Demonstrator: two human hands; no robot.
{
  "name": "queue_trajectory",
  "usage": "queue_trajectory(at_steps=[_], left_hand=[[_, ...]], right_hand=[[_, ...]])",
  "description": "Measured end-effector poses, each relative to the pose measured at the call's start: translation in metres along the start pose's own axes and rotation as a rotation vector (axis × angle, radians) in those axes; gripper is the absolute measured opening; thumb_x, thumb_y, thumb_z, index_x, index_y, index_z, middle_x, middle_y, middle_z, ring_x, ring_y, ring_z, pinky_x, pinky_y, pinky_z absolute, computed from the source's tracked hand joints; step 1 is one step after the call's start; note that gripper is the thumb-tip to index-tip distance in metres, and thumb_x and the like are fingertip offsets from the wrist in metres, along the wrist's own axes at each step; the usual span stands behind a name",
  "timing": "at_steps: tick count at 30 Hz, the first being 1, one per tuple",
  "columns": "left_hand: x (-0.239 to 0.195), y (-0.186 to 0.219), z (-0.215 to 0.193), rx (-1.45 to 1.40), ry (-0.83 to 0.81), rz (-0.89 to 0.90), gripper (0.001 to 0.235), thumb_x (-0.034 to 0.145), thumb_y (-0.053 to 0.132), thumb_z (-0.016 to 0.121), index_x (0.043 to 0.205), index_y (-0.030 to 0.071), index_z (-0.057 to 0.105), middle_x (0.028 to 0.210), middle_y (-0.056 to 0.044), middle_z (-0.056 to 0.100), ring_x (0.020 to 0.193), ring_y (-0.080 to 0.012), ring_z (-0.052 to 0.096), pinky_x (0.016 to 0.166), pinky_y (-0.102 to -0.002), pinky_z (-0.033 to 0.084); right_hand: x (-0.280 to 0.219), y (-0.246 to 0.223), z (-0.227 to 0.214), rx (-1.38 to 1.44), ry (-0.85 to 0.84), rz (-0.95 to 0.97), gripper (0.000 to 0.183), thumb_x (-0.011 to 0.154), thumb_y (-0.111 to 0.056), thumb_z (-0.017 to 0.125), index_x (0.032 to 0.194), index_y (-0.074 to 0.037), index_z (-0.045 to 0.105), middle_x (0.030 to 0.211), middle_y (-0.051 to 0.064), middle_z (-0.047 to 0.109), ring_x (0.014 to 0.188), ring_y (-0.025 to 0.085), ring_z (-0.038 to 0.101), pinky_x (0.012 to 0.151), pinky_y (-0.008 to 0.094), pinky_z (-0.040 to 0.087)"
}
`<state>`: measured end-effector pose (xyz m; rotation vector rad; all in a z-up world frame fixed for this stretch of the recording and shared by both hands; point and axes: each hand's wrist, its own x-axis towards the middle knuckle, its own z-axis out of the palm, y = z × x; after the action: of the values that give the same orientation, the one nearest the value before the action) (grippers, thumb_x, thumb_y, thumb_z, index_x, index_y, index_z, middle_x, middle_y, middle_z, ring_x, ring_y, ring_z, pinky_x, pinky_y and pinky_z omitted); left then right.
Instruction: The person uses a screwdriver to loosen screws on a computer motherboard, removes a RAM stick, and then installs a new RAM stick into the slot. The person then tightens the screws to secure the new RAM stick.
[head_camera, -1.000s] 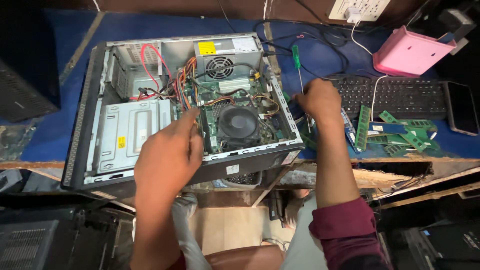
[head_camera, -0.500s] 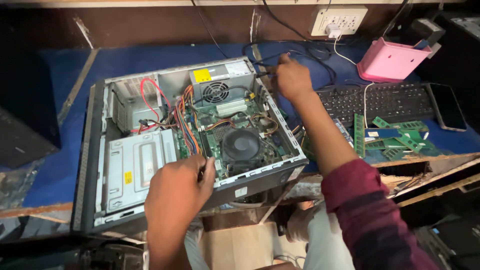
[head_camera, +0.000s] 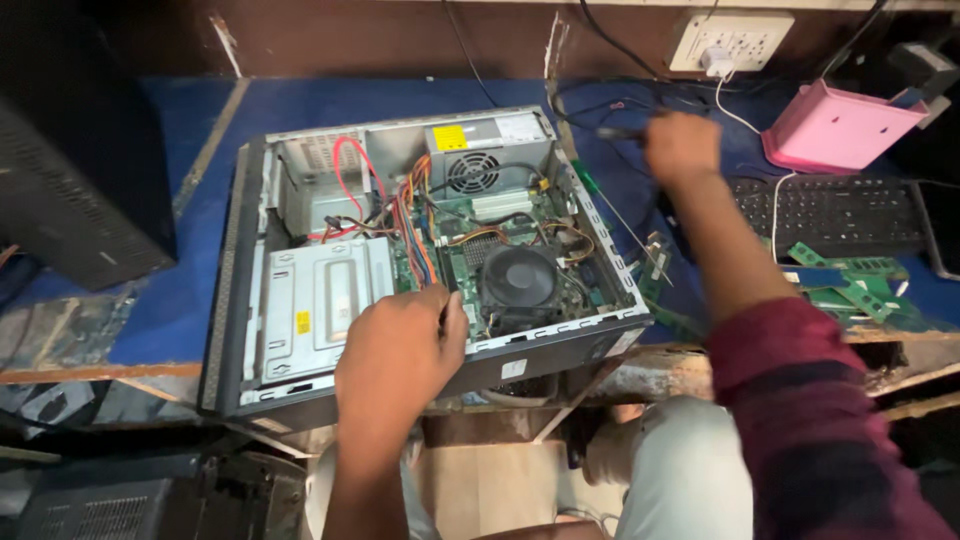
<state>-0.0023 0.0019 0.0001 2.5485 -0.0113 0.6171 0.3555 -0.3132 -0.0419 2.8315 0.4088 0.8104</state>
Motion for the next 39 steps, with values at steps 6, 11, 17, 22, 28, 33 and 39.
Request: queue_trajectory(at_steps=[6,11,17,22,28,33,39], left_hand=[[0.000,-0.002,0.003,-0.031,-0.015,-0.031,0.020,0.090,0.023,0.063,0.087,0.004,0.068,0.068,-0.024,0.067,0.065,-0.0468,0.066,0.060,-0.058,0.052],[0.001,-0.002,-0.003,-0.077,-0.074,-0.010,0.020,0.083,0.024,0.067,0.078,0.005,0.073,0.068,-0.025,0.066,0.067,-0.0473,0.065,0.062,-0.056,0.052],[-0.001,0.001,-0.008,-0.016,-0.225,0.136,0.053,0.093,0.047,0.060,0.064,0.004,0.071,0.064,-0.025,0.064,0.065,-0.0459,0.063,0.064,-0.056,0.049],[-0.002,-0.001,-0.003,0.157,-0.274,0.185,0.071,0.091,0.064,0.053,0.059,0.003,0.070,0.061,-0.023,0.063,0.065,-0.0452,0.063,0.064,-0.057,0.049],[-0.003,0.003,-0.003,0.235,-0.300,0.163,0.078,0.085,0.075,0.056,0.061,0.002,0.070,0.063,-0.025,0.065,0.065,-0.0447,0.065,0.064,-0.055,0.052],[-0.010,0.011,-0.006,0.295,-0.364,0.153,0.061,0.075,0.065,0.071,0.078,0.004,0.075,0.074,-0.024,0.070,0.075,-0.0436,0.070,0.071,-0.053,0.056],[-0.012,0.013,-0.009,0.272,-0.379,0.108,0.052,0.073,0.057,0.079,0.092,0.008,0.078,0.080,-0.022,0.072,0.080,-0.0411,0.071,0.076,-0.052,0.056]], right_hand=[[-0.035,-0.006,-0.066,0.272,0.080,-0.191,0.028,0.081,-0.023,0.077,0.108,-0.017,0.080,0.098,0.012,0.075,0.088,0.036,0.072,0.073,0.048,0.056],[-0.013,-0.101,-0.125,0.597,-0.006,-0.450,0.020,0.080,-0.034,0.085,0.094,-0.019,0.082,0.098,0.005,0.078,0.091,0.028,0.073,0.080,0.042,0.057],[-0.004,-0.227,-0.138,0.484,-0.414,-0.525,0.020,0.070,-0.026,0.078,0.089,-0.022,0.079,0.092,0.007,0.079,0.091,0.028,0.075,0.079,0.045,0.058],[-0.021,-0.236,-0.114,0.386,-0.390,-0.558,0.018,0.072,-0.022,0.074,0.088,-0.019,0.080,0.097,0.013,0.076,0.097,0.034,0.072,0.084,0.049,0.057],[-0.024,-0.236,-0.114,0.425,-0.314,-0.485,0.021,0.073,-0.031,0.078,0.091,-0.019,0.079,0.098,0.013,0.074,0.095,0.036,0.071,0.083,0.049,0.056],[-0.031,-0.243,-0.114,0.320,-0.303,-0.532,0.028,0.080,-0.042,0.078,0.088,-0.015,0.079,0.099,0.014,0.076,0.096,0.035,0.072,0.085,0.048,0.058],[-0.031,-0.242,-0.113,0.402,-0.253,-0.511,0.031,0.076,-0.042,0.081,0.090,-0.013,0.077,0.098,0.016,0.075,0.096,0.036,0.071,0.084,0.049,0.057]])
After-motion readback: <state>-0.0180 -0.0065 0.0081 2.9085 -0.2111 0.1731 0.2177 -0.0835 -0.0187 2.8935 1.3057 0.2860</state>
